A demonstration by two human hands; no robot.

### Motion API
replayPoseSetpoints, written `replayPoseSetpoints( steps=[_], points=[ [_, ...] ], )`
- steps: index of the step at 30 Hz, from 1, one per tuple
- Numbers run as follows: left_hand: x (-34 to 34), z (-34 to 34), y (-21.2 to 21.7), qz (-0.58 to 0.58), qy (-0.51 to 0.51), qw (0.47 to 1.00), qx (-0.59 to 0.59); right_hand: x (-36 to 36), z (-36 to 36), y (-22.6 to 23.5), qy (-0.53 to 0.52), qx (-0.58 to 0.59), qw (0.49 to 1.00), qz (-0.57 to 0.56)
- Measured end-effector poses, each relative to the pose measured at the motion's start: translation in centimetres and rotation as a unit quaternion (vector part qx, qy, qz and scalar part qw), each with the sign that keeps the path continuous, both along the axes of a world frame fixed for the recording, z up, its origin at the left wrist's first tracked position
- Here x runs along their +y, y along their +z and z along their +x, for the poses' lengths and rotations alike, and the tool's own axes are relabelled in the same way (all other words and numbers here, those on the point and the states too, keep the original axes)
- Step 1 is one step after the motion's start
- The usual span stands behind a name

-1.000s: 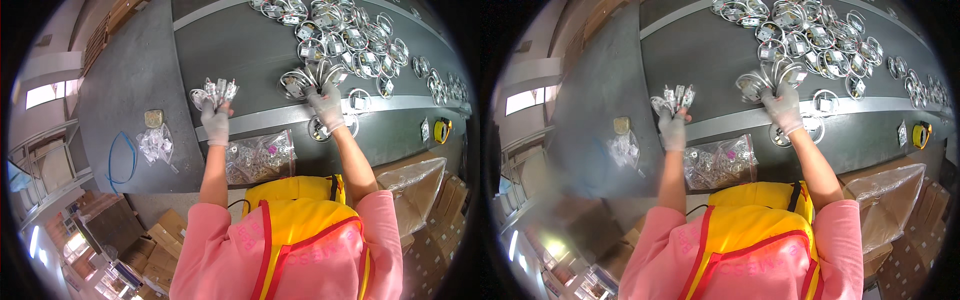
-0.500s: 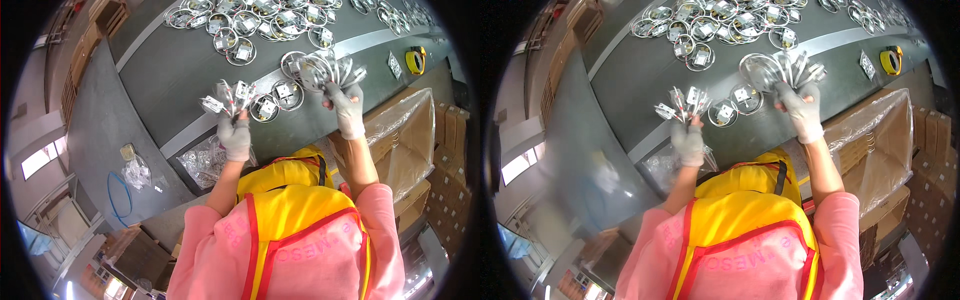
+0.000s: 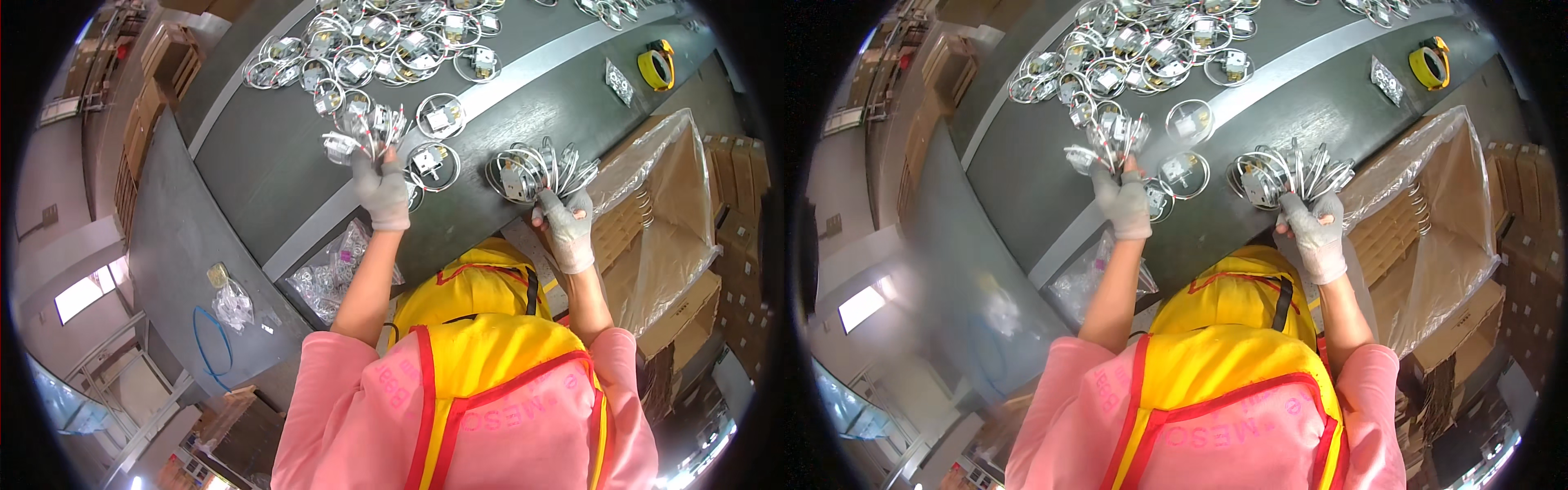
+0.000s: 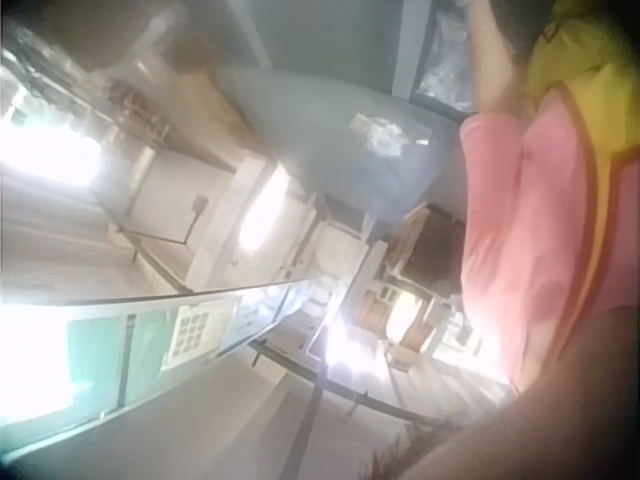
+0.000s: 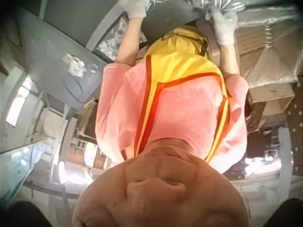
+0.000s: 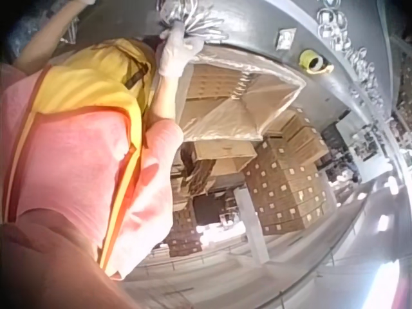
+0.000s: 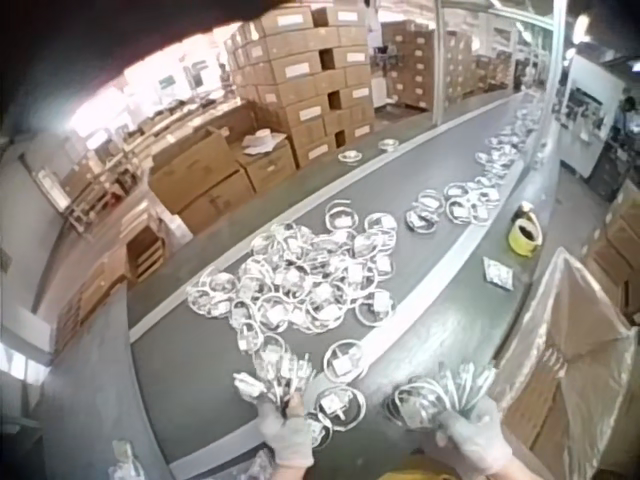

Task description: Gather small electronic light components from an assembly line and pack them into a cardboard box with separators.

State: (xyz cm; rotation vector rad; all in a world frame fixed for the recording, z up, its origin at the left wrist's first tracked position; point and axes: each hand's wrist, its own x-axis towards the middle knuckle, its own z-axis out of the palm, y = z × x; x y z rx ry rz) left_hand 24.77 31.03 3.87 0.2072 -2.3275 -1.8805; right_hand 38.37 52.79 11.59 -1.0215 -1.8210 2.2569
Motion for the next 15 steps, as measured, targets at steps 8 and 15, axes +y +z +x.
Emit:
replayPoseSetpoints(
  steps=[8, 15],
  points=[
    [5.7, -6.2, -1.2, -0.337, -0.102, 0.893, 0.28, 0.6, 0.4, 2.0, -0.053, 0.03, 0.998, -0.031],
    [3.5, -8.6, -4.0, -0.292, -0.236, 0.861, 0.344, 2.0, 1.9, 3.5, -0.068, 0.03, 0.997, -0.023]
  ],
)
